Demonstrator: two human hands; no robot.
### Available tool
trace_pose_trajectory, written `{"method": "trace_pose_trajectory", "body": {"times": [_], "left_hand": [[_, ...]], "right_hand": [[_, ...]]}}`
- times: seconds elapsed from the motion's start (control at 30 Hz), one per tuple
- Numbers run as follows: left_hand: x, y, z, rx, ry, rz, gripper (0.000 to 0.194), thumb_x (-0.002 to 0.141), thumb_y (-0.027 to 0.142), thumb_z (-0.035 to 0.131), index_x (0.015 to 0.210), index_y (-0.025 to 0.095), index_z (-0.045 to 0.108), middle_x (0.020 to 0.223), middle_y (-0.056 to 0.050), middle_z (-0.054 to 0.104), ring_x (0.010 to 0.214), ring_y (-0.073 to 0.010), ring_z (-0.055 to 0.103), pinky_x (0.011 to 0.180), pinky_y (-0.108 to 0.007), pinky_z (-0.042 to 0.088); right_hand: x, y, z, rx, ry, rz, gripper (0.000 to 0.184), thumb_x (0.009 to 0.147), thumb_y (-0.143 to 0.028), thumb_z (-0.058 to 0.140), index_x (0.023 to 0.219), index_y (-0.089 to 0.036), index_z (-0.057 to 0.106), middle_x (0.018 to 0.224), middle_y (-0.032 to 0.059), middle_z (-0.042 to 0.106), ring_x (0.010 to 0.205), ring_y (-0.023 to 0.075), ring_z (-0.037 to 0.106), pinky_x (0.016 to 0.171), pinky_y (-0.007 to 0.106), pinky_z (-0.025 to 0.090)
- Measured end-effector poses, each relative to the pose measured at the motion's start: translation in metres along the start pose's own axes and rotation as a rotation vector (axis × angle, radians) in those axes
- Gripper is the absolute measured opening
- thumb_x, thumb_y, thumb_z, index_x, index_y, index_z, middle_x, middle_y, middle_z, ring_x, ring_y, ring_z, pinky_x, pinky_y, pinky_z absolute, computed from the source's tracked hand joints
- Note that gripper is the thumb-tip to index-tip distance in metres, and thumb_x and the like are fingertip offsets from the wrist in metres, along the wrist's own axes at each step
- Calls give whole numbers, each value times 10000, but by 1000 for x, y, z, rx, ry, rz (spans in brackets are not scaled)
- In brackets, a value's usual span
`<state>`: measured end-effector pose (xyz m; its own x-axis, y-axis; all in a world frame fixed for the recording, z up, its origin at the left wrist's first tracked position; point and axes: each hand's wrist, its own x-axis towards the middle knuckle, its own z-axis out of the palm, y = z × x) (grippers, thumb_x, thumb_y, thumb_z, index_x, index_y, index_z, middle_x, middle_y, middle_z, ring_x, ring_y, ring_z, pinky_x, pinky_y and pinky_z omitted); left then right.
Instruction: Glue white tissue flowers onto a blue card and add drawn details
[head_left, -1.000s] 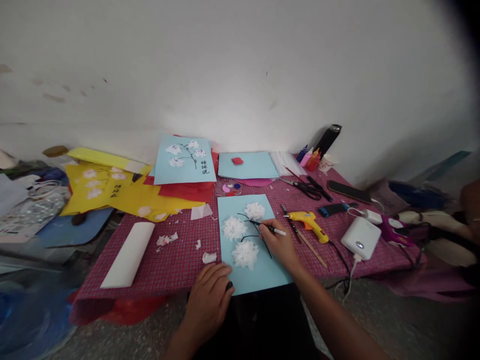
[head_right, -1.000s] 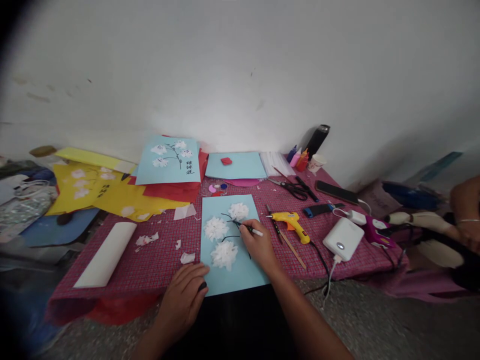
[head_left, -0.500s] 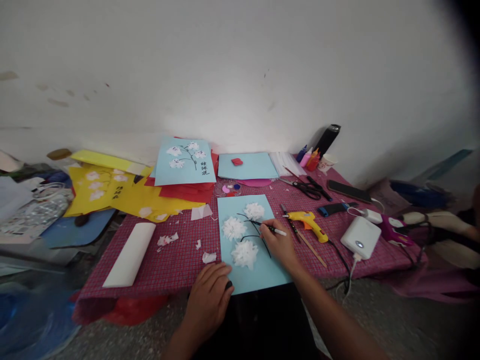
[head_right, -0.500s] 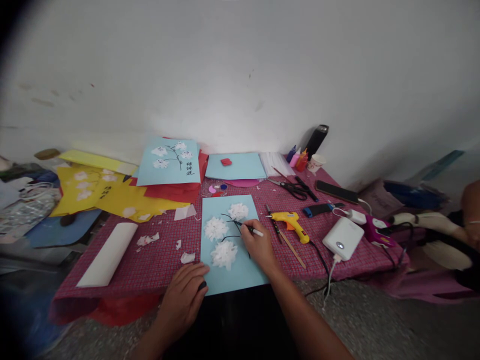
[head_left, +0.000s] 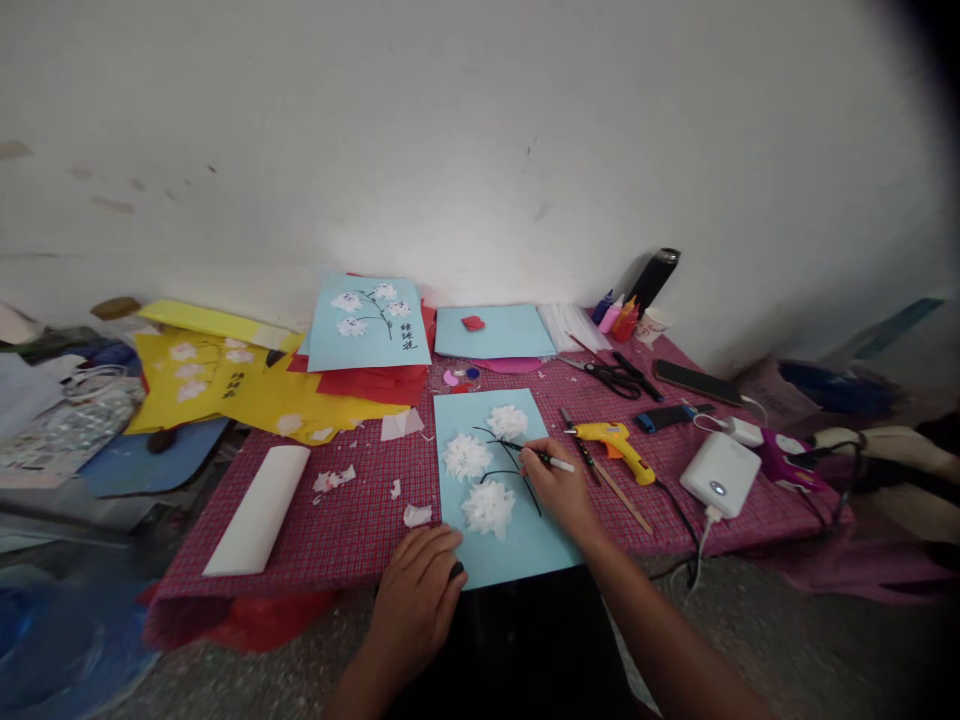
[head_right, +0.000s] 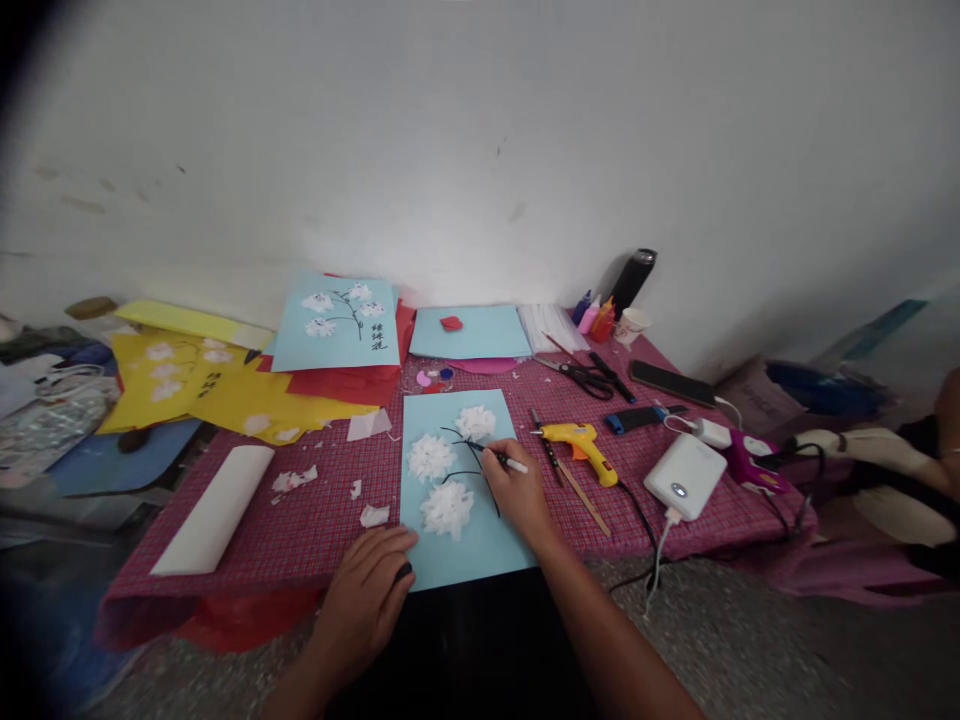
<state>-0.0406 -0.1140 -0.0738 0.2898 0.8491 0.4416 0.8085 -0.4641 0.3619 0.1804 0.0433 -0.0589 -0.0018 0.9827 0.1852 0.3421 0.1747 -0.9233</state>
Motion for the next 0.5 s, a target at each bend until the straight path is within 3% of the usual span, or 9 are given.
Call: {"method": "trace_pose_trajectory", "body": {"times": [0.23, 0.5], "left_hand": [[2, 0, -2, -8, -33, -19, 193, 929, 185, 540, 1111, 201, 602, 1203, -96, 695, 1160, -269, 630, 1006, -511, 508], [3, 6, -7, -65, -25, -14, 135, 936, 166, 536, 1048, 192, 607, 1216, -109, 673, 1169, -253, 605, 1015, -475, 502]], "right_hand": [[-15, -11, -18, 95, 47, 15, 207, 866, -394, 608, 917, -195, 632, 700, 19, 676, 605, 180, 613, 559, 286, 460], [-81, -4, -66, 381, 13, 155, 227, 866, -375, 688, 1009, -204, 652, 750, 26, 712, 583, 148, 606, 515, 255, 442]]}}
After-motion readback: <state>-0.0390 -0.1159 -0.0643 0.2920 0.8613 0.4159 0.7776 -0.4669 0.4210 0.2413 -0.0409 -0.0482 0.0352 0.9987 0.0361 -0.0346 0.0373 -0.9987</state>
